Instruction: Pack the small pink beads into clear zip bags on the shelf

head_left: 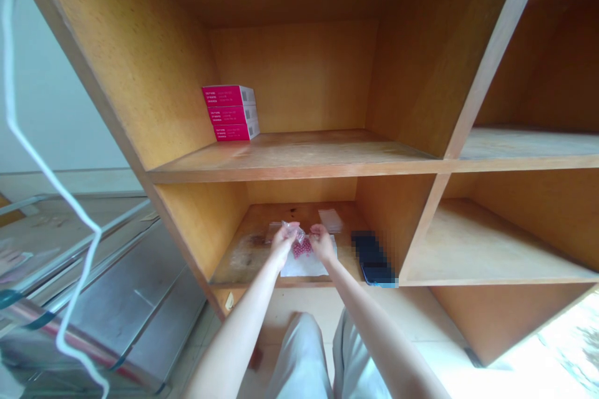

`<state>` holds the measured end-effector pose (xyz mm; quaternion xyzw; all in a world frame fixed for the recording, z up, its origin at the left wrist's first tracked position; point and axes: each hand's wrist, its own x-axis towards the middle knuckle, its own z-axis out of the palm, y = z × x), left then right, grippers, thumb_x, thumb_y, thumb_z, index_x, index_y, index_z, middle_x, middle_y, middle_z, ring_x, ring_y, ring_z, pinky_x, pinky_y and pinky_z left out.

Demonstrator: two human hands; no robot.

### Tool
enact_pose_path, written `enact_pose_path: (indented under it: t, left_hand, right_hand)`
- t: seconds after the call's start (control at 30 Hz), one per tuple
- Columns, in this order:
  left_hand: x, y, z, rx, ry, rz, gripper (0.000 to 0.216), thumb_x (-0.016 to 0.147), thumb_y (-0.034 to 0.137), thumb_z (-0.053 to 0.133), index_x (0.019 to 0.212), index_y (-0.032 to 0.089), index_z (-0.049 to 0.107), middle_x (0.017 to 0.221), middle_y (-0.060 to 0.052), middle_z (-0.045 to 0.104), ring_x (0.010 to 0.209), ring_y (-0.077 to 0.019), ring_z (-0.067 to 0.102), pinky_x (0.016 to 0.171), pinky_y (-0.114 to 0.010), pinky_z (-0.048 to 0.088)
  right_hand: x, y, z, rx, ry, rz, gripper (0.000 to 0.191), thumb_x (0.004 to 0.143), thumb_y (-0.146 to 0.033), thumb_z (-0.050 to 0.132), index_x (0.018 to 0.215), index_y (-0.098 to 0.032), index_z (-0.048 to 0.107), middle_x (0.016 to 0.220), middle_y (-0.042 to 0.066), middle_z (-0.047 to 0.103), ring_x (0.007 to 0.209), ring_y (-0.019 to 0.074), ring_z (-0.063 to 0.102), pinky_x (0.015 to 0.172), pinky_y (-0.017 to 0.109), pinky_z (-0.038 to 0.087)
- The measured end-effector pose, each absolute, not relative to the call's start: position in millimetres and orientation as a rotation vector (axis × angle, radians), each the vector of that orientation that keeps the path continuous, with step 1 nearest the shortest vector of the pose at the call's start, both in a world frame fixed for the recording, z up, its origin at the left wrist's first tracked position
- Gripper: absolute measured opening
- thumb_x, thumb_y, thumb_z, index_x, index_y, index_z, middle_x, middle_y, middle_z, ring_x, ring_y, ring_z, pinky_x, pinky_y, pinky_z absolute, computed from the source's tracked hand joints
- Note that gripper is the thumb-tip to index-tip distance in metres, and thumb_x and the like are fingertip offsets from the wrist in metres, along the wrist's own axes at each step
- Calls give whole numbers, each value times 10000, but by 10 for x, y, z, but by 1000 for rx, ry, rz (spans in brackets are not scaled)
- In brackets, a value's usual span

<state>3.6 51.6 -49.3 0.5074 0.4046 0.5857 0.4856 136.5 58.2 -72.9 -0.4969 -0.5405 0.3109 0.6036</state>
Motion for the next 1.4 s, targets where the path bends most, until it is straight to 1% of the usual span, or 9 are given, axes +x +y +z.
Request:
enact_pose_path:
  t: [0.1, 0.17, 0.43, 0.57, 0.7, 0.9, 1.13, 1.27, 1.4]
  left_hand:
    - [11, 543, -502, 1212, 944, 1441, 347, 653, 307, 666, 960, 158, 606, 1060, -91, 610, 934, -167, 570, 844, -305, 416]
    - [10, 552, -506, 1202, 923, 1448, 340, 649, 294, 670, 955, 160, 606, 1046, -88, 614, 923, -166, 573, 845, -311, 417]
    - [42, 533, -532, 1093, 880, 1461, 352, 599, 279, 703, 915, 165, 601, 1025, -72, 631, 930, -169, 586, 857, -331, 429]
    - [54, 503, -532, 1042, 859, 1438, 353, 570, 273, 726, 878, 150, 605, 996, -79, 644, 917, -174, 597, 872, -347, 427]
    - [79, 476, -542, 1035, 849, 1415, 337, 567, 251, 731, 864, 145, 611, 979, -82, 651, 919, -181, 599, 884, -356, 422]
    - [135, 458, -560, 963, 835, 1416, 303, 572, 214, 726, 843, 147, 609, 971, -71, 647, 883, -167, 602, 842, -329, 443]
    - [144, 423, -519, 811, 852, 1395, 262, 558, 79, 698, 796, 141, 606, 875, -53, 662, 788, -133, 613, 745, -262, 467]
    - [137, 426, -520, 765, 892, 1417, 221, 595, 27, 633, 785, 137, 602, 839, -52, 666, 745, -118, 616, 703, -240, 469]
    - [153, 443, -524, 738, 930, 1421, 239, 616, -3, 570, 804, 141, 597, 859, -62, 668, 734, -122, 620, 659, -233, 469]
  right_hand:
    - [1449, 493, -626, -1168, -1453, 623, 97, 662, -248, 564, 723, -204, 625, 789, 54, 627, 785, 201, 566, 746, 315, 417]
    - [1474, 440, -548, -1107, -1552, 607, 76, 672, -259, 584, 642, -214, 637, 743, 50, 625, 774, 203, 564, 743, 314, 411]
    - [1425, 393, -507, -1016, -1439, 784, 142, 665, -327, 635, 748, -242, 712, 810, 50, 630, 770, 195, 573, 741, 310, 428]
    - [1414, 416, -574, -986, -1416, 854, 186, 674, -354, 627, 803, -253, 716, 784, 43, 626, 758, 192, 561, 695, 292, 430]
    - [1424, 447, -615, -970, -1496, 843, 165, 699, -348, 595, 713, -243, 722, 670, 28, 614, 690, 177, 542, 629, 263, 410]
    - [1419, 498, -665, -1008, -1599, 846, 235, 714, -320, 561, 556, -190, 678, 538, 10, 572, 519, 121, 483, 502, 217, 356]
    - [1357, 474, -626, -993, -1554, 1027, 132, 689, -230, 552, 696, -147, 655, 648, 28, 651, 539, 124, 535, 502, 208, 390]
    - [1371, 420, -526, -1005, -1746, 922, 140, 724, -161, 490, 760, -150, 625, 678, 25, 650, 569, 130, 554, 523, 211, 398]
    - [1389, 414, -493, -1044, -1965, 654, 198, 774, -117, 425, 837, -168, 605, 792, 38, 657, 701, 147, 583, 630, 227, 415]
